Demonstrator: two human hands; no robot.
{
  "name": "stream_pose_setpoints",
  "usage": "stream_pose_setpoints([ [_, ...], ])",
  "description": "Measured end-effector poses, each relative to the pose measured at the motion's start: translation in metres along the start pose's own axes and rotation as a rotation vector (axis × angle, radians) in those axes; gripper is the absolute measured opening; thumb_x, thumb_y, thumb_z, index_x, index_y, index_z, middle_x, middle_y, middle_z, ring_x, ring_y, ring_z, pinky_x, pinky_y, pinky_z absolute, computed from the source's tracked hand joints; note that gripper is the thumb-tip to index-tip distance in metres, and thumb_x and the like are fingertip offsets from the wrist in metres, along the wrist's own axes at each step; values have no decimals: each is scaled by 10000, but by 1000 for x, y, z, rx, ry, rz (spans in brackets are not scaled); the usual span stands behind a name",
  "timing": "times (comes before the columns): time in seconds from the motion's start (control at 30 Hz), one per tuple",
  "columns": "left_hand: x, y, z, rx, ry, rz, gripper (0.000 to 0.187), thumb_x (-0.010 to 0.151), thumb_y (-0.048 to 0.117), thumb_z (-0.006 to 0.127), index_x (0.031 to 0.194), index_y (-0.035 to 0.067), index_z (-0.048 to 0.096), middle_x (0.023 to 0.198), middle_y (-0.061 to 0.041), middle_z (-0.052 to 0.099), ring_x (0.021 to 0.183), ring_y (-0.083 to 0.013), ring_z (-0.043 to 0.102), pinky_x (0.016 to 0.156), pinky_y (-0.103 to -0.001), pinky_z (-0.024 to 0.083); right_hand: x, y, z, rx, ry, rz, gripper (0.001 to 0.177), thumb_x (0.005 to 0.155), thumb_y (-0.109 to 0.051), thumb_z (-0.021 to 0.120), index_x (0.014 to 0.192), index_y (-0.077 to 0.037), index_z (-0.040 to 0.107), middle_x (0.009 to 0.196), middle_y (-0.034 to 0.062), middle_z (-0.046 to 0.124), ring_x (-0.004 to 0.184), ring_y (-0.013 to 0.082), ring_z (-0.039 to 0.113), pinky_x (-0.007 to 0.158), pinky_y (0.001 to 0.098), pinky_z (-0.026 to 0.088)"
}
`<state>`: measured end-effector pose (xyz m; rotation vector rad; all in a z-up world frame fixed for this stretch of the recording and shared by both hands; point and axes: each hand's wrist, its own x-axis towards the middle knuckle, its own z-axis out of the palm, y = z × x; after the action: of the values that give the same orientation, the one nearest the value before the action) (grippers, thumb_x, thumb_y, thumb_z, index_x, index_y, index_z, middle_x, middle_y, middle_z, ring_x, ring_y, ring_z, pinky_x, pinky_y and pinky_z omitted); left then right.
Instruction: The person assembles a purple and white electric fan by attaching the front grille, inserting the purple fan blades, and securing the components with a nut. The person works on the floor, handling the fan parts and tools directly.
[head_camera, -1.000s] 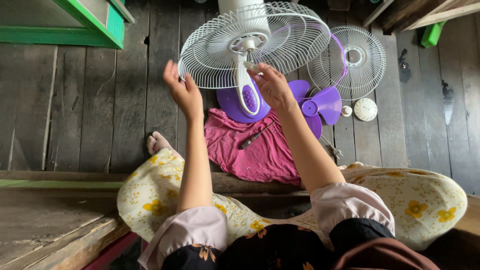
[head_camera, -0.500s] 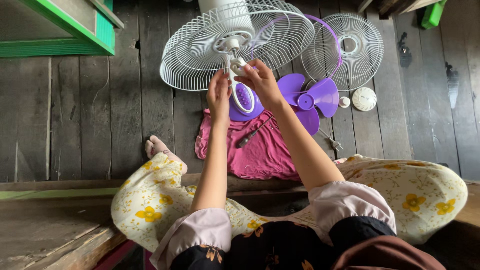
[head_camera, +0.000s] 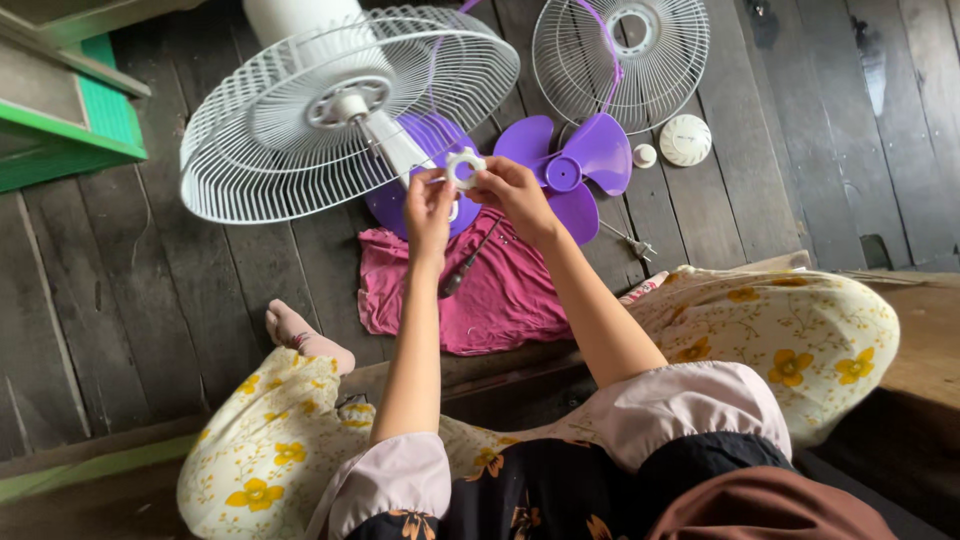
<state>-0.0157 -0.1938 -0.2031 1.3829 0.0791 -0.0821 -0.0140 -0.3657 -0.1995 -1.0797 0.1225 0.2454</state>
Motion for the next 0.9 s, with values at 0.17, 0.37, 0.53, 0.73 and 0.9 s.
stream_pose_setpoints([
  [0.17, 18, -56, 53, 38, -246, -143, 313, 1018, 70, 594, 1321, -7, 572, 1163, -120, 723, 1055, -153, 692, 936, -278, 547, -12, 26, -94, 236, 195, 31, 261, 1038, -115, 583, 1273, -3, 593, 1020, 54, 677, 900, 136, 681, 813, 282, 589],
  [0.37, 35, -123, 119, 195, -502, -330, 406, 1000, 69, 583, 1398, -6, 562, 1265, -149, 713, 1128, -170, 682, 968, -293, 534, -3, 105, -253, 464, 555, -120, 233, 1041, -62, 639, 1253, 11, 572, 964, 89, 645, 800, 158, 646, 672, 272, 536],
  [0.53, 41, -154, 150, 356, -462, -447, 411, 968, 69, 565, 1374, 17, 595, 1246, -132, 735, 1035, -169, 691, 923, -292, 533, -12, 139, -349, 541, 1038, -27, 290, 947, -76, 670, 1214, -33, 566, 954, 93, 674, 807, 202, 694, 657, 293, 585],
  [0.73, 58, -199, 189, 417, -458, -518, 385, 966, 66, 558, 1343, 18, 622, 1232, -134, 746, 1006, -179, 686, 902, -295, 539, -12, 157, -401, 600, 1309, 59, 252, 939, -109, 690, 1162, -81, 576, 920, 83, 699, 748, 199, 699, 604, 297, 566],
  [0.9, 69, -241, 225, 439, -520, -456, 356, 986, 80, 536, 1322, -8, 618, 1225, -165, 740, 1105, -207, 716, 949, -304, 550, -4, 178, -439, 578, 1362, 97, 214, 955, -126, 711, 1126, -75, 593, 869, 77, 694, 709, 187, 696, 576, 289, 553],
])
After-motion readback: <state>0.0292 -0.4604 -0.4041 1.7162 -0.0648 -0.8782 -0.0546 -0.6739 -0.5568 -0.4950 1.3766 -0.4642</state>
